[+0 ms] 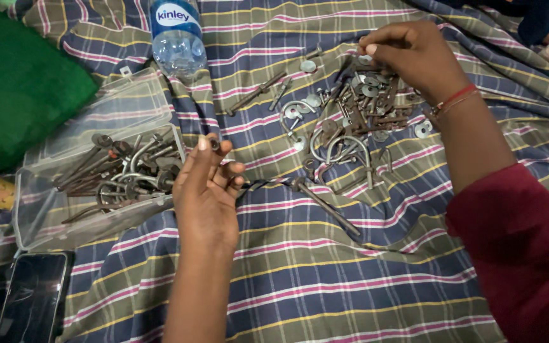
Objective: The person sits on a patterned sheet and assembles small metal hardware components by hand. They pick up bolts, nuts, and washers from a pile, thread them together, and place the finished assemblies into a clear plastic container.
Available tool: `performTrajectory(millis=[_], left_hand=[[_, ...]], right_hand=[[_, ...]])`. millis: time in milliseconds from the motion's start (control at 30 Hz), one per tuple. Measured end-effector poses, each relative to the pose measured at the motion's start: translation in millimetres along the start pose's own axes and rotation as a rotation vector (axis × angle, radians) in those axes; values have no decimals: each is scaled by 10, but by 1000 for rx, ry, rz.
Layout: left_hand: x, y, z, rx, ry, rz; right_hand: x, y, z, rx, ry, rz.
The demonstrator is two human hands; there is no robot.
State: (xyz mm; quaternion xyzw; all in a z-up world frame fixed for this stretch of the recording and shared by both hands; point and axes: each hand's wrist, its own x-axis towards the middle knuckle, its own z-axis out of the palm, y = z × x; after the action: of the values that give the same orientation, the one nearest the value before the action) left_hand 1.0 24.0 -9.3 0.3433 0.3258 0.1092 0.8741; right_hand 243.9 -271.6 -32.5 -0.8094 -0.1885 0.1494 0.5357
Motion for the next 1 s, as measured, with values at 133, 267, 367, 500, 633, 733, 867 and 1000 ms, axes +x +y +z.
performTrajectory(millis=[133,267,367,500,633,733,867,1000], left_hand=[[1,-10,-2,11,-5,5],[12,-44,5,59,-4,-4],[1,-67,26,112,-43,16],[-56,-106,97,140,-74,10],[-70,-134,131,185,-75,29],[-95,-179,122,168,-182,90],[-160,-291,162,189,-282,101],[-290,-444,261,323,-426,34]], right_hand=[[16,50,7,-74,35,48],[379,149,217,-469,27,-330],[605,145,585,-708,95,-322],[491,-60,774,-936,210,-306],[40,-445,702,-760,362,-511],[-487,-849,590,-540,227,-384],[-1309,-1338,723,-358,144,-20],[-1773,-1509,1030,259,151,13]])
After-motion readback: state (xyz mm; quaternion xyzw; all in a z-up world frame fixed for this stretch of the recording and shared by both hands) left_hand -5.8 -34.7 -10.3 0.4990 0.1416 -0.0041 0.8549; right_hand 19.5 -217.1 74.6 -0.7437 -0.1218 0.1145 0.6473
